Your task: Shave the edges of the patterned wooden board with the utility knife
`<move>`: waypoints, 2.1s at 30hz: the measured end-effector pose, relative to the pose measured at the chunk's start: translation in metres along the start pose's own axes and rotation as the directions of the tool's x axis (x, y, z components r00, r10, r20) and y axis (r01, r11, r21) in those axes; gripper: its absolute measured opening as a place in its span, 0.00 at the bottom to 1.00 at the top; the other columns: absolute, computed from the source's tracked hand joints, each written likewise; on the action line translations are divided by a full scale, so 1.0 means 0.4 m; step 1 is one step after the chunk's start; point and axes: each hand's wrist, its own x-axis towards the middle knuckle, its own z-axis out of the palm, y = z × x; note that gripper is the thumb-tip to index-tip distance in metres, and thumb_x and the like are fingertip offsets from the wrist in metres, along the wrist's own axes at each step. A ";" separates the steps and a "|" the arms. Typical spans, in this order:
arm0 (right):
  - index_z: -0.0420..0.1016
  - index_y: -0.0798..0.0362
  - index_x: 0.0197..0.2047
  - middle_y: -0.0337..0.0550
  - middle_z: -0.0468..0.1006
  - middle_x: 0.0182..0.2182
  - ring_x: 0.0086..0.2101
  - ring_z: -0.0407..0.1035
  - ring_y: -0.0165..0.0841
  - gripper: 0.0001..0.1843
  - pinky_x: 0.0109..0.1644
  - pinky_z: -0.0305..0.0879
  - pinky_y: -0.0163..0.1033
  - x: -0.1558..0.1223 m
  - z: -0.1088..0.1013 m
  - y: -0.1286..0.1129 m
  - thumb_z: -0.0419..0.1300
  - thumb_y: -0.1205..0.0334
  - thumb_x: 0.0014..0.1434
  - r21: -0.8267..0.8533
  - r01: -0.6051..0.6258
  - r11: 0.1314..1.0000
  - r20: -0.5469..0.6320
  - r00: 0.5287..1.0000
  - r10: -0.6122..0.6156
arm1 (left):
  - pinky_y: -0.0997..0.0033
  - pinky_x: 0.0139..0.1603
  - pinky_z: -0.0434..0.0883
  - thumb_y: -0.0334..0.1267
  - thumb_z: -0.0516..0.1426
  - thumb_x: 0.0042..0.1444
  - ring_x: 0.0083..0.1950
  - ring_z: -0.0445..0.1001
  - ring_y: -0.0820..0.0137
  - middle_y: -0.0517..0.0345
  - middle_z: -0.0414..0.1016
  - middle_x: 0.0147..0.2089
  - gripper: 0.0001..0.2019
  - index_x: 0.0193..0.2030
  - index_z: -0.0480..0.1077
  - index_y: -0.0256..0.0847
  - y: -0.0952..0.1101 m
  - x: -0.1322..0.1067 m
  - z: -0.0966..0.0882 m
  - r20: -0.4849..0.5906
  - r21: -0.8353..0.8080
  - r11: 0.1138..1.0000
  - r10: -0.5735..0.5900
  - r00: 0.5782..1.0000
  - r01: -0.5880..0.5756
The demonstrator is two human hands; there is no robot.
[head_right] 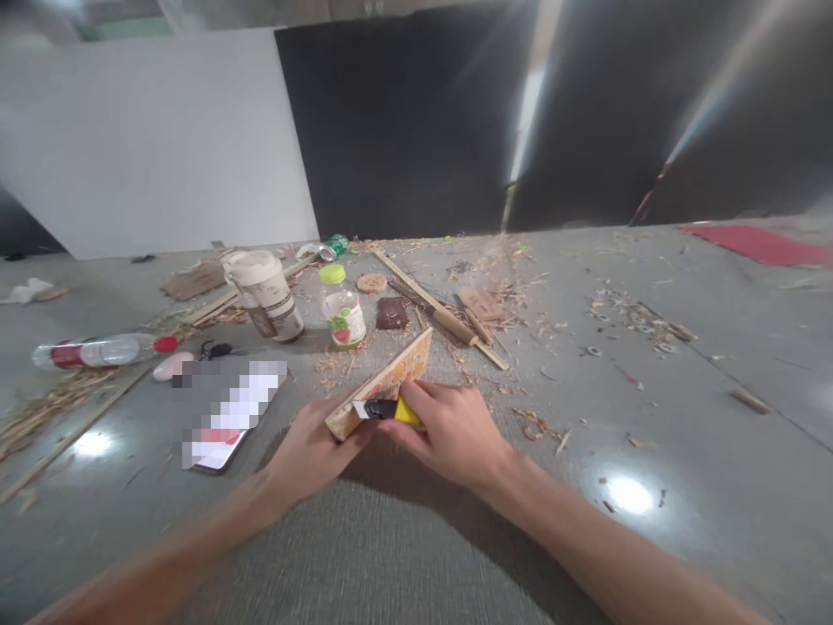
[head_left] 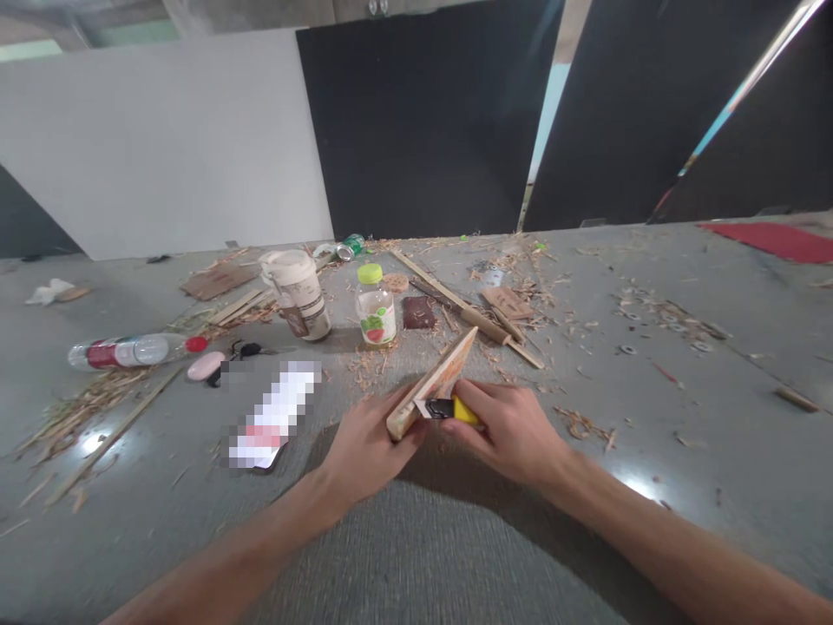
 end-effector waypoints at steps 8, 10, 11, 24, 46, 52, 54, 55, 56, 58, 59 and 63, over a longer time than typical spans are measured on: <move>0.70 0.52 0.36 0.44 0.76 0.25 0.21 0.62 0.31 0.33 0.27 0.38 0.38 0.014 0.006 0.038 0.39 0.35 0.72 -0.223 -0.177 0.959 -0.058 0.984 0.169 | 0.70 0.37 0.72 0.42 0.51 0.70 0.32 0.77 0.68 0.55 0.78 0.31 0.16 0.36 0.75 0.38 0.016 -0.021 0.019 0.010 0.061 0.997 -0.045 0.999 0.044; 0.70 0.52 0.37 0.44 0.76 0.25 0.21 0.62 0.31 0.32 0.27 0.38 0.38 0.023 -0.005 0.081 0.39 0.36 0.72 -0.274 -0.327 0.905 -0.108 0.945 0.309 | 0.71 0.33 0.70 0.42 0.50 0.71 0.30 0.74 0.68 0.55 0.76 0.29 0.17 0.35 0.74 0.37 0.022 -0.026 0.021 0.017 0.071 0.997 -0.029 0.999 0.028; 0.70 0.51 0.37 0.43 0.76 0.25 0.21 0.62 0.32 0.30 0.27 0.38 0.38 0.026 -0.011 0.101 0.40 0.38 0.73 -0.288 -0.383 0.878 -0.128 0.924 0.361 | 0.70 0.33 0.69 0.43 0.50 0.70 0.30 0.74 0.68 0.55 0.76 0.29 0.17 0.36 0.74 0.37 0.023 -0.028 0.023 0.017 0.079 0.997 -0.017 1.000 0.016; 0.65 0.52 0.38 0.41 0.74 0.27 0.24 0.62 0.31 0.18 0.29 0.46 0.39 0.004 0.021 -0.048 0.45 0.49 0.72 0.027 -0.046 0.999 0.075 0.996 0.044 | 0.69 0.40 0.70 0.40 0.52 0.67 0.34 0.76 0.67 0.58 0.78 0.33 0.12 0.36 0.74 0.39 0.007 -0.025 0.028 0.011 -0.019 0.996 -0.082 0.997 0.082; 0.65 0.53 0.38 0.41 0.73 0.27 0.24 0.62 0.31 0.20 0.29 0.44 0.40 0.002 -0.005 -0.019 0.45 0.47 0.73 0.003 0.049 0.999 0.039 0.998 -0.050 | 0.69 0.35 0.64 0.44 0.53 0.69 0.34 0.75 0.67 0.56 0.79 0.37 0.13 0.43 0.74 0.39 0.006 -0.029 0.028 0.022 -0.020 0.996 -0.086 0.996 0.087; 0.66 0.52 0.37 0.42 0.74 0.28 0.24 0.62 0.31 0.23 0.28 0.42 0.41 0.005 -0.008 -0.010 0.43 0.44 0.74 -0.039 0.084 0.996 0.019 0.996 -0.083 | 0.68 0.38 0.66 0.45 0.52 0.70 0.37 0.76 0.66 0.56 0.80 0.38 0.14 0.44 0.75 0.39 0.004 -0.025 0.030 0.027 -0.014 0.996 -0.083 0.996 0.083; 0.67 0.52 0.38 0.42 0.75 0.29 0.24 0.63 0.31 0.25 0.28 0.40 0.40 0.010 -0.013 0.028 0.43 0.42 0.73 -0.118 0.005 0.993 0.010 1.000 -0.004 | 0.68 0.40 0.66 0.44 0.51 0.71 0.37 0.76 0.66 0.56 0.79 0.37 0.14 0.42 0.74 0.39 0.005 -0.026 0.031 0.028 -0.016 0.996 -0.083 0.996 0.084; 0.67 0.52 0.38 0.42 0.75 0.28 0.23 0.62 0.31 0.25 0.28 0.39 0.40 0.012 -0.018 0.051 0.42 0.41 0.73 -0.160 -0.071 0.985 -0.006 0.997 0.071 | 0.69 0.39 0.66 0.44 0.51 0.71 0.36 0.75 0.67 0.56 0.78 0.36 0.14 0.41 0.73 0.39 0.005 -0.027 0.030 0.031 -0.019 0.997 -0.080 0.996 0.080; 0.67 0.52 0.39 0.42 0.75 0.28 0.23 0.61 0.31 0.25 0.28 0.39 0.39 0.014 -0.024 0.075 0.42 0.41 0.73 -0.200 -0.154 0.968 -0.025 0.988 0.152 | 0.69 0.37 0.65 0.44 0.50 0.71 0.35 0.74 0.67 0.57 0.77 0.34 0.14 0.40 0.73 0.39 0.006 -0.028 0.029 0.031 -0.016 0.997 -0.072 0.997 0.073; 0.67 0.51 0.38 0.41 0.74 0.27 0.22 0.60 0.31 0.24 0.28 0.38 0.39 0.016 -0.036 0.120 0.42 0.43 0.74 -0.260 -0.308 0.915 -0.077 0.951 0.298 | 0.69 0.35 0.63 0.44 0.50 0.71 0.33 0.72 0.68 0.57 0.75 0.33 0.15 0.39 0.71 0.39 0.005 -0.029 0.027 0.028 0.027 0.998 -0.056 0.998 0.055; 0.67 0.51 0.38 0.42 0.75 0.28 0.23 0.61 0.31 0.23 0.28 0.38 0.39 0.016 -0.041 0.136 0.42 0.44 0.74 -0.274 -0.339 0.900 -0.087 0.941 0.328 | 0.69 0.35 0.62 0.44 0.50 0.71 0.33 0.71 0.68 0.57 0.75 0.33 0.14 0.40 0.71 0.39 0.005 -0.029 0.026 0.028 0.053 0.998 -0.047 0.999 0.046; 0.66 0.51 0.37 0.43 0.75 0.27 0.24 0.62 0.32 0.22 0.28 0.40 0.39 0.013 -0.038 0.119 0.42 0.46 0.74 -0.221 -0.337 0.915 -0.085 0.941 0.327 | 0.68 0.35 0.62 0.44 0.51 0.70 0.33 0.71 0.68 0.58 0.75 0.33 0.13 0.40 0.71 0.39 0.001 -0.028 0.027 0.019 0.083 0.995 -0.048 0.999 0.046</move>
